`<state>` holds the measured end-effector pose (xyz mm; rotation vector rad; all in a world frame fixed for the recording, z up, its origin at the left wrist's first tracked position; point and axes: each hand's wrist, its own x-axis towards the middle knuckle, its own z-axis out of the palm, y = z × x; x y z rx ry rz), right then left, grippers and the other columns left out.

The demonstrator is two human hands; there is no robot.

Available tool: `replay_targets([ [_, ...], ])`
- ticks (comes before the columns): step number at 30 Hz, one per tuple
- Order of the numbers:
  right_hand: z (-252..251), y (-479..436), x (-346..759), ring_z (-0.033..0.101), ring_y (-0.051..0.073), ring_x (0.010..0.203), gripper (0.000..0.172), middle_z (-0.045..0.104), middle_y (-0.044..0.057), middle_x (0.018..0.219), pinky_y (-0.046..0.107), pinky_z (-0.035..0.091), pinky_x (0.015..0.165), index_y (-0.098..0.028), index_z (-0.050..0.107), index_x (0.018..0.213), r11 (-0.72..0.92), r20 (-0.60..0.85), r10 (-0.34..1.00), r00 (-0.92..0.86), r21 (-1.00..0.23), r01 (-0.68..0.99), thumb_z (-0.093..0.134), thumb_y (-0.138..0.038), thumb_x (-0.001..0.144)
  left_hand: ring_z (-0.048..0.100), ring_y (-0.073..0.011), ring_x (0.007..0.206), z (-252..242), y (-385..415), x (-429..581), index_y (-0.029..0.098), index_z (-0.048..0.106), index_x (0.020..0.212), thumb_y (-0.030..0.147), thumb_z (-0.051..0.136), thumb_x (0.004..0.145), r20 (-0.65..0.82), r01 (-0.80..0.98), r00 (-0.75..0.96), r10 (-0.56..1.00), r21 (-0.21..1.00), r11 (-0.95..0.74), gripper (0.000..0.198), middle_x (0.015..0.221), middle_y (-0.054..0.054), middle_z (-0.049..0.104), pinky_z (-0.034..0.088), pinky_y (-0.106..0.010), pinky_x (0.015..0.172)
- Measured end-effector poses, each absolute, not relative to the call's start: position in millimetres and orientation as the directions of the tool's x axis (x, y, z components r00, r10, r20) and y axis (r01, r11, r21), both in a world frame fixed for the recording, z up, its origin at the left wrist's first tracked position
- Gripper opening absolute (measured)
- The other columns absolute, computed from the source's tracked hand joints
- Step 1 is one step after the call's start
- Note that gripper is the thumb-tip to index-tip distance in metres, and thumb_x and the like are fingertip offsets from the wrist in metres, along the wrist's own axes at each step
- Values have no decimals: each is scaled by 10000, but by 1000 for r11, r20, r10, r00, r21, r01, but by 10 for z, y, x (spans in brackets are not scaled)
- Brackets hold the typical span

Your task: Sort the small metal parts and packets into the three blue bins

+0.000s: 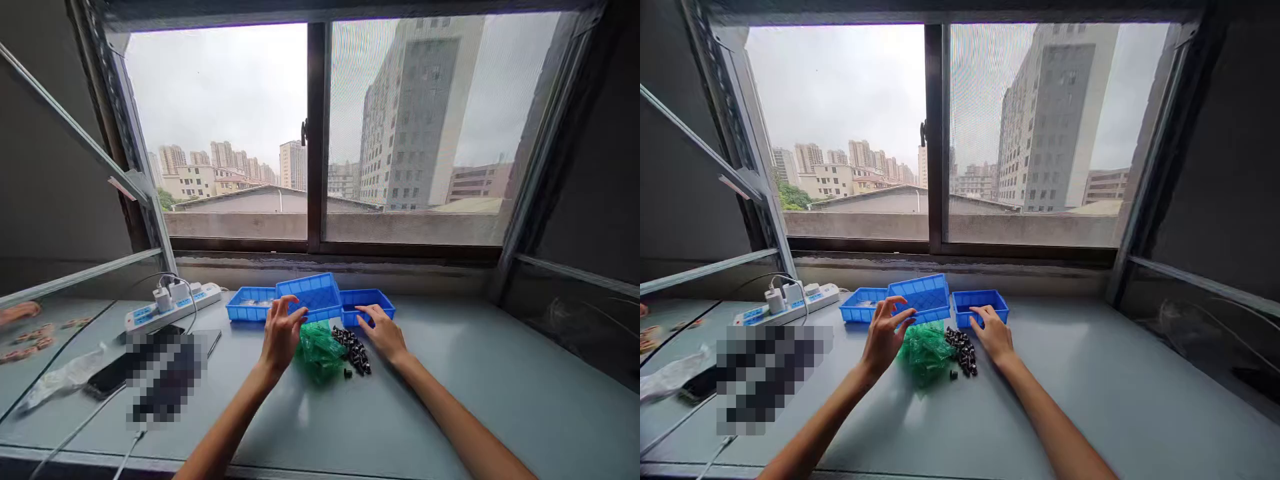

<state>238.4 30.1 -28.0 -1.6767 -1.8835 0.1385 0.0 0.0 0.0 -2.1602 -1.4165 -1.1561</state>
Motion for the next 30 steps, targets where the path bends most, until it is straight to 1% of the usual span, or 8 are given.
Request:
replay_targets([
  [3,-259,329,2414,673,199,975,292,666,4,1165,243,483,628,-307,672,1173,188,368,930,-13,-444,876,480,-286,953,582,-207,931,83,156,60,242,738,859,40,671,777,740,856,223,634,162,-490,228,1025,-51,599,526,-369,799],
  [6,-266,364,2462,677,205,964,293,673,13,1136,247,476,620,-308,680,1168,156,377,926,27,-446,881,487,-285,949,591,-183,889,120,296,125,235,736,790,21,697,742,705,846,264,659,160,-509,222,977,-33,592,529,-338,783],
  [10,-296,417,2545,681,201,917,305,673,28,1097,256,476,631,-302,687,1163,92,386,915,117,-482,872,484,-264,939,595,-186,902,78,426,209,230,737,773,5,702,721,656,851,288,697,158,-501,234,975,-32,588,535,-345,787],
  [14,-296,460,2593,678,184,877,311,669,31,1096,256,485,653,-278,694,1147,79,391,907,157,-524,848,490,-230,918,602,-196,907,43,536,237,220,742,787,-8,702,704,623,861,293,725,159,-484,246,951,-39,591,548,-345,793],
  [18,-270,468,2589,676,174,860,306,666,29,1103,252,499,670,-260,693,1142,85,380,912,155,-544,834,517,-225,895,601,-194,899,87,664,189,232,744,782,20,695,720,610,863,281,741,177,-473,227,930,-32,581,551,-345,814],
  [23,-262,446,2561,666,199,941,328,652,43,1131,265,505,695,-243,676,1171,82,350,926,141,-553,829,527,-211,881,589,-204,951,132,790,108,233,742,839,38,659,762,584,890,214,783,213,-403,225,984,-43,571,530,-365,871],
  [27,-259,420,2532,664,200,945,335,649,38,1127,268,502,703,-254,674,1172,90,333,935,122,-557,826,530,-202,875,587,-201,1007,109,896,136,210,730,863,66,644,800,522,915,188,832,216,-342,179,1041,-56,583,518,-348,893],
  [30,-246,391,2517,663,199,943,346,651,37,1113,269,506,699,-251,666,1190,96,329,938,106,-544,834,519,-202,880,589,-196,1033,69,990,203,161,687,904,131,631,846,454,924,191,870,215,-315,86,1069,-63,609,520,-362,879],
])
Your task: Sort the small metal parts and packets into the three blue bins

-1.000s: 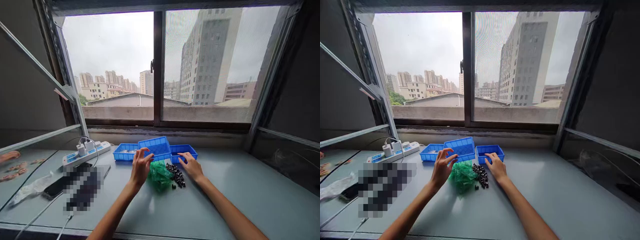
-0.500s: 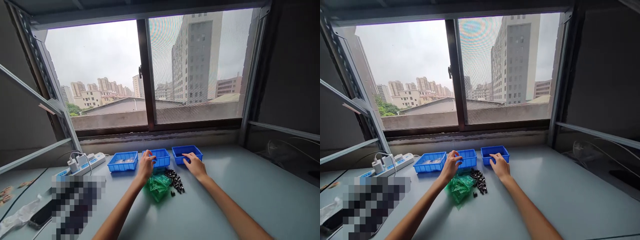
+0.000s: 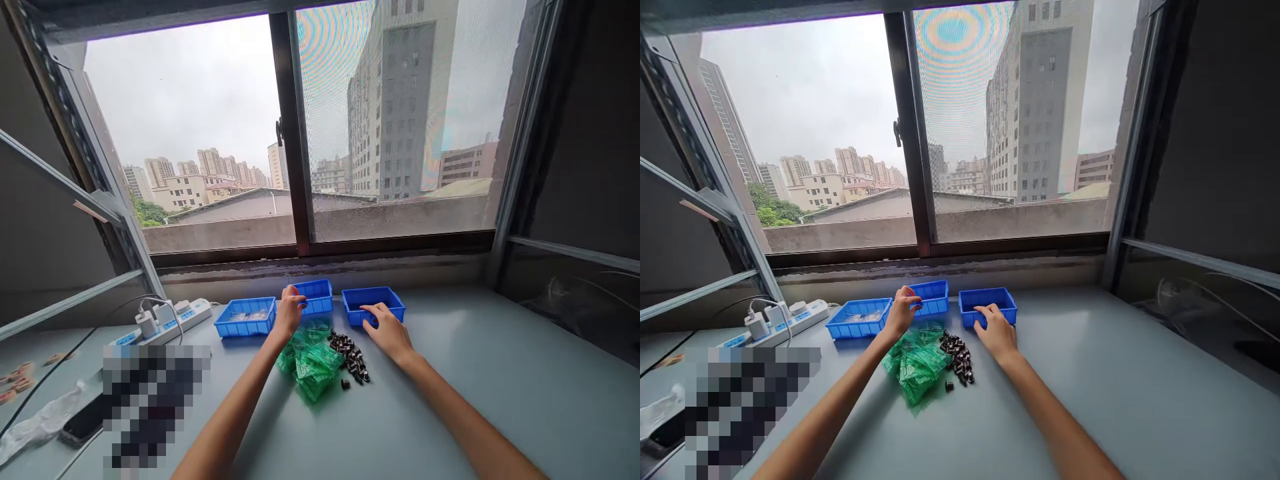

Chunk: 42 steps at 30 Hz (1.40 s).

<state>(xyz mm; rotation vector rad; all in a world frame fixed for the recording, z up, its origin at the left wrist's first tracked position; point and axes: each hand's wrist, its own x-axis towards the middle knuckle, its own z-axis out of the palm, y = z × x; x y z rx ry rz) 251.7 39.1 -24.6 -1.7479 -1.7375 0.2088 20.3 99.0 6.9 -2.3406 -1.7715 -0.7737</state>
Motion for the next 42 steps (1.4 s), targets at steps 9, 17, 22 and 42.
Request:
replay_targets([
  [9,-249,370,2535,641,225,1047,508,595,60,1277,278,528,704,-239,536,1367,135,305,952,17,-469,873,542,-228,859,608,-191,1006,42,955,178,142,632,997,282,597,903,309,920,236,921,235,-314,172,1086,-64,637,515,-410,885],
  [17,-314,352,2471,619,230,1090,501,570,36,1320,300,544,744,-294,551,1345,277,344,932,-114,-474,835,540,-241,847,602,-201,973,52,633,135,218,743,857,79,674,770,404,907,246,881,224,-356,177,1000,-52,629,477,-323,866],
  [22,-385,361,2474,641,229,1028,459,576,56,1293,320,545,743,-272,574,1310,298,346,929,-130,-493,817,487,-260,859,540,-258,1129,96,445,-51,227,653,1125,207,583,868,473,951,83,877,226,-212,268,1160,-89,605,402,-392,967],
  [42,55,72,1248,462,297,1276,395,599,139,1287,475,340,1064,-204,641,1189,838,160,518,-840,-291,461,665,-339,819,601,-300,1037,35,415,-446,162,680,872,252,588,838,316,988,-57,947,157,7,133,992,-125,674,417,-409,902],
])
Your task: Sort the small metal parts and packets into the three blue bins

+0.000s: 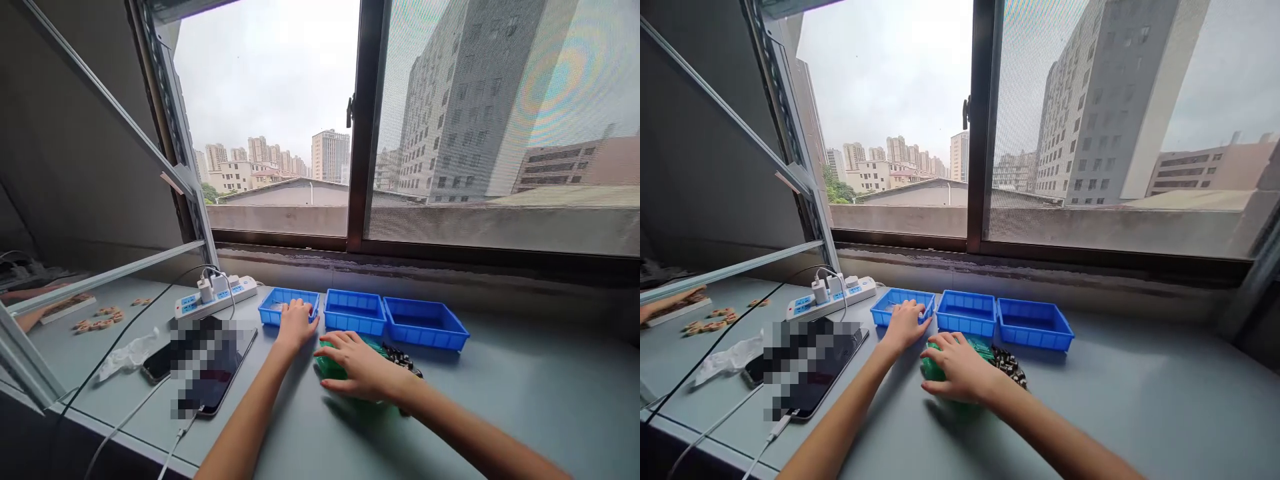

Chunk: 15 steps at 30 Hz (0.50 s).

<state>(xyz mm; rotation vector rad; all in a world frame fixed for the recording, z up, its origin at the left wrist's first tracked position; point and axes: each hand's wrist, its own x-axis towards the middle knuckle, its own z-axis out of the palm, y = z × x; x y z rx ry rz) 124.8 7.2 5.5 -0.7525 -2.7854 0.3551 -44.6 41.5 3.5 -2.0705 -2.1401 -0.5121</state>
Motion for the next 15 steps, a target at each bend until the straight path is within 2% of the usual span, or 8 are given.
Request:
replay_targets([
  [5,-23,75,1264,443,301,1297,379,565,152,1333,476,352,1052,-188,634,1189,814,134,546,-827,-320,485,628,-227,811,608,-267,969,1,441,-414,171,652,811,209,527,870,382,986,-61,922,167,-4,143,934,-97,664,420,-389,877],
  [8,-10,81,1353,451,304,1302,459,506,155,1404,475,343,1070,-180,571,1283,782,119,558,-821,-408,472,602,-258,831,609,-256,933,11,452,-411,177,626,761,203,499,883,444,978,-90,891,207,-4,178,909,-89,657,425,-382,857],
  [12,60,204,1451,524,282,1238,538,530,144,1376,437,396,1044,-175,500,1348,616,217,661,-718,-704,355,565,-398,862,617,-223,828,144,425,-397,167,591,693,191,495,885,535,962,-120,836,272,-35,216,860,-85,651,443,-350,796],
  [15,140,299,1477,625,254,1099,597,603,167,1275,412,472,950,-138,418,1390,341,185,808,-560,-921,188,498,-461,894,595,-170,726,307,319,-331,169,578,669,210,487,900,609,948,-92,788,295,-118,251,791,-50,639,447,-292,721],
])
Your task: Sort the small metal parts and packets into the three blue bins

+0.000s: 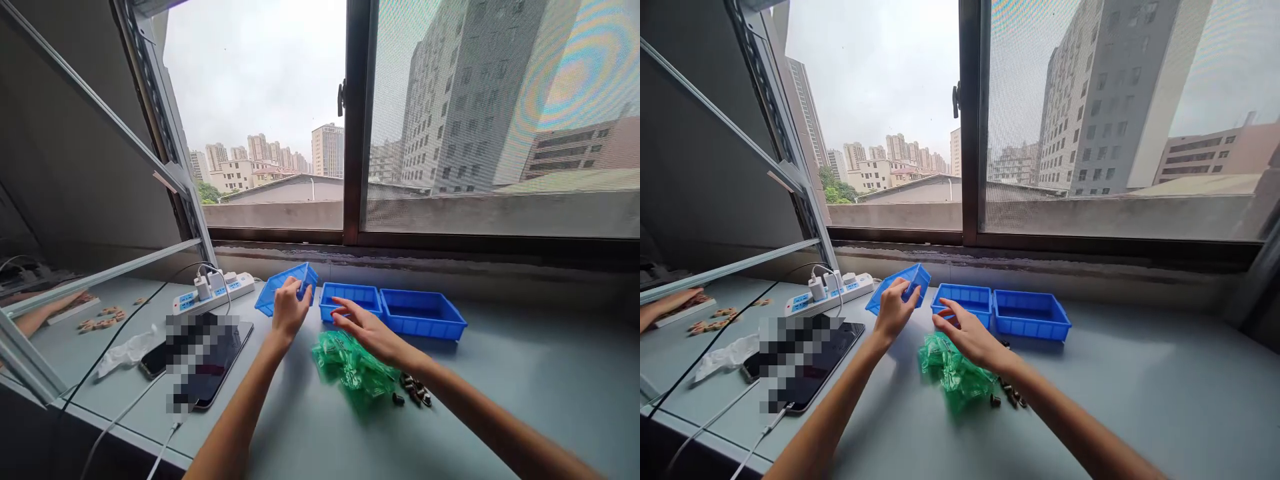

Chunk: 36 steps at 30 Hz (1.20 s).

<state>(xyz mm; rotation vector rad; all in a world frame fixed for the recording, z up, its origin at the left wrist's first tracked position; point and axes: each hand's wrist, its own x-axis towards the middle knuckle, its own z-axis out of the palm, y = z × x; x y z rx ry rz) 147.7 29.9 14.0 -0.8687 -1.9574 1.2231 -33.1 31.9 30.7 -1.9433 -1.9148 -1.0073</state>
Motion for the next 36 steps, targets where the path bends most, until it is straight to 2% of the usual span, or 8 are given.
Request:
replay_targets([
  [5,309,229,1474,721,216,787,665,714,134,1027,333,547,678,-134,309,1437,-124,-64,826,-560,-990,-70,324,-575,940,595,-156,750,361,-94,-126,176,616,716,281,473,927,726,909,-3,688,288,-301,276,784,-27,644,445,-298,771],
  [9,312,101,1442,715,192,774,659,716,88,1008,282,564,607,-168,467,1327,-117,-23,790,-613,-986,-115,533,-609,841,607,-165,761,121,-447,-55,215,667,798,342,480,932,735,849,52,676,324,-418,263,806,-28,651,481,-297,736],
  [13,204,25,1383,702,178,744,795,714,40,895,248,567,549,-177,469,1350,-114,-84,836,-543,-993,-21,792,-448,675,629,-187,830,-199,-656,-101,238,664,919,368,467,941,733,821,36,679,366,-438,237,896,-57,638,530,-296,721],
  [17,173,-90,1347,677,174,713,779,704,8,811,271,571,579,-209,509,1354,23,-13,841,-541,-998,59,808,-335,645,581,-255,1067,-453,-783,-137,292,598,1110,394,531,905,738,855,-34,674,371,-363,238,1145,-95,568,528,-400,875],
  [21,202,-218,1341,650,175,673,708,712,-2,791,274,555,576,-234,562,1325,283,168,824,-542,-949,137,774,-264,650,446,-311,1283,-555,-861,-140,312,364,1378,418,631,826,662,835,-113,741,468,-290,622,1392,-133,410,499,-452,954],
  [24,192,-277,1325,619,162,609,677,711,-8,766,268,534,563,-234,585,1311,453,257,788,-560,-858,244,741,-254,652,403,-324,1320,-614,-850,-157,333,259,1436,348,586,851,633,873,-79,770,417,-253,670,1446,-132,373,448,-495,996],
  [31,133,-286,1274,685,229,746,751,743,67,1036,340,557,723,-216,533,1378,636,332,707,-624,-684,357,715,-247,650,354,-405,1329,-989,-722,-266,214,337,1424,357,638,703,629,932,-192,753,357,-60,794,1437,-193,398,409,-524,987],
  [36,136,-268,1279,703,234,799,786,713,104,1149,313,568,674,-157,503,1392,687,407,679,-611,-645,335,712,-225,637,368,-358,1324,-860,-789,-271,212,446,1325,237,572,738,477,945,-250,843,310,105,600,1435,-158,401,403,-518,1002],
])
